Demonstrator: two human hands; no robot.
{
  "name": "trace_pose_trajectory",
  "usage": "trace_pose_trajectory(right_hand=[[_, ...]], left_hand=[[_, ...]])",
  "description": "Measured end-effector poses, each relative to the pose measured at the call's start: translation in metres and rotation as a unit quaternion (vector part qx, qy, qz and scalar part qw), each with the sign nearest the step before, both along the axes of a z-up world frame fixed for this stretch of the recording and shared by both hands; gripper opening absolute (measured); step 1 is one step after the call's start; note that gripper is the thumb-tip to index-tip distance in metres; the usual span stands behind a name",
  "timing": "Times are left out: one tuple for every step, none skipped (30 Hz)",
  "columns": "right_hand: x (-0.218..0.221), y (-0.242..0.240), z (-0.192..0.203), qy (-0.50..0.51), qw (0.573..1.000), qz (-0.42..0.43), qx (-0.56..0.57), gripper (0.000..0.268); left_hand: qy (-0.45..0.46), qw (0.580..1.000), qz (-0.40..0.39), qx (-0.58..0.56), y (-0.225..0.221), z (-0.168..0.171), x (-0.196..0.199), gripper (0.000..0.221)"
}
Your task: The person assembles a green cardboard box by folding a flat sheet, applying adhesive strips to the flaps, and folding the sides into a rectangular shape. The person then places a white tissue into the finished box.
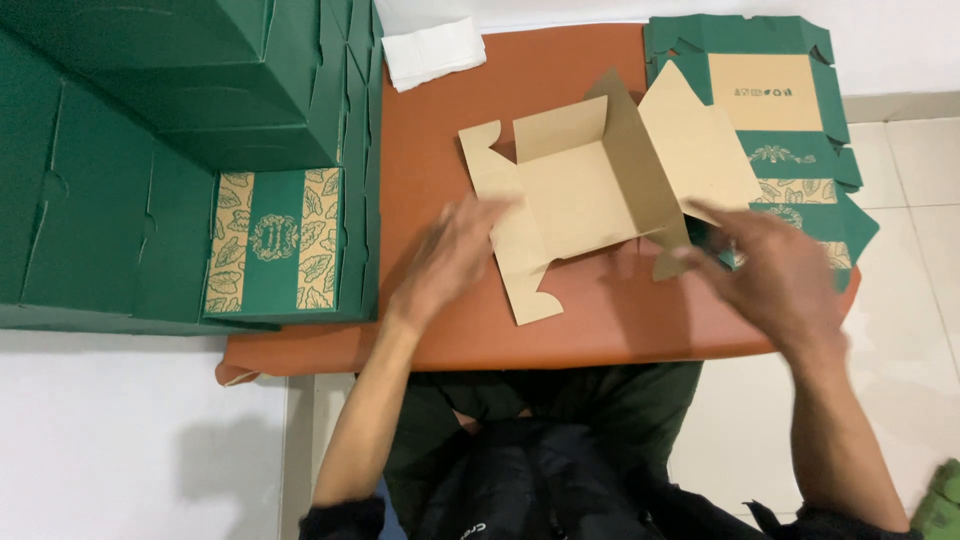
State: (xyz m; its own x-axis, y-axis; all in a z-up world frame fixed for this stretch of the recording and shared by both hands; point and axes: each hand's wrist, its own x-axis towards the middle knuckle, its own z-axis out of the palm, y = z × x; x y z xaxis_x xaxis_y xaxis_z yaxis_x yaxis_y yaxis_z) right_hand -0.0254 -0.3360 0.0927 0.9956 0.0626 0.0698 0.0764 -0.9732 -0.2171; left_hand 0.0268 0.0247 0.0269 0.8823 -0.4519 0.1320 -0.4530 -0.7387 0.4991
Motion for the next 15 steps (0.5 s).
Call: trace_pose_trajectory(right_hand=[[0.009,0.011,-0.006,0.000,1.000,0.000,0.004,0.060],[0.016,0.022,-0.013,-0.048,0.989,0.140,-0.023,0.054],[0.023,0.033,-0.019,-0.099,0.955,0.276,-0.047,0.049],[0.034,0.042,-0.028,-0.103,0.955,0.275,-0.045,0.049],[0.044,0.051,-0.036,-0.060,0.958,0.279,-0.035,0.029],[0.053,0.061,-0.044,-0.013,0.958,0.285,-0.026,0.013],[0.059,0.070,-0.038,-0.014,0.958,0.286,-0.025,0.013],[0.062,0.077,-0.032,0.020,0.966,0.257,-0.001,0.013],[0.066,0.084,-0.026,0.053,0.972,0.228,0.022,0.014],[0.068,0.084,-0.031,0.055,0.972,0.227,0.022,0.014],[0.071,0.083,-0.036,0.045,0.971,0.233,0.025,0.014],[0.073,0.081,-0.041,0.035,0.970,0.238,0.028,0.014],[0.073,0.082,-0.042,0.038,0.971,0.235,0.028,0.014],[0.073,0.082,-0.041,0.044,0.971,0.225,0.059,0.012],[0.073,0.082,-0.040,0.050,0.971,0.215,0.091,0.011]], left_hand=[[0.000,1.000,0.000,0.004,0.005,0.008,-0.010,0.071],[0.043,0.997,-0.061,-0.007,0.011,0.016,-0.021,0.064],[0.087,0.989,-0.121,-0.017,0.017,0.025,-0.033,0.059],[0.084,0.989,-0.121,-0.013,0.018,0.023,-0.034,0.059],[0.085,0.987,-0.137,-0.015,0.021,0.021,-0.035,0.058],[0.089,0.984,-0.151,-0.019,0.023,0.018,-0.039,0.057],[0.090,0.985,-0.149,-0.018,0.025,0.018,-0.039,0.057],[0.072,0.987,-0.141,-0.023,0.025,0.017,-0.039,0.055],[0.054,0.989,-0.132,-0.028,0.024,0.016,-0.039,0.052],[0.056,0.989,-0.132,-0.029,0.024,0.005,-0.037,0.052],[0.006,0.993,-0.114,-0.004,0.024,-0.006,-0.033,0.041],[-0.043,0.994,-0.097,0.020,0.023,-0.017,-0.030,0.031],[-0.040,0.994,-0.099,0.018,0.020,-0.015,-0.030,0.031],[-0.071,0.995,-0.069,-0.029,0.016,-0.012,-0.030,0.019],[-0.102,0.991,-0.039,-0.077,0.013,-0.009,-0.030,0.014]])
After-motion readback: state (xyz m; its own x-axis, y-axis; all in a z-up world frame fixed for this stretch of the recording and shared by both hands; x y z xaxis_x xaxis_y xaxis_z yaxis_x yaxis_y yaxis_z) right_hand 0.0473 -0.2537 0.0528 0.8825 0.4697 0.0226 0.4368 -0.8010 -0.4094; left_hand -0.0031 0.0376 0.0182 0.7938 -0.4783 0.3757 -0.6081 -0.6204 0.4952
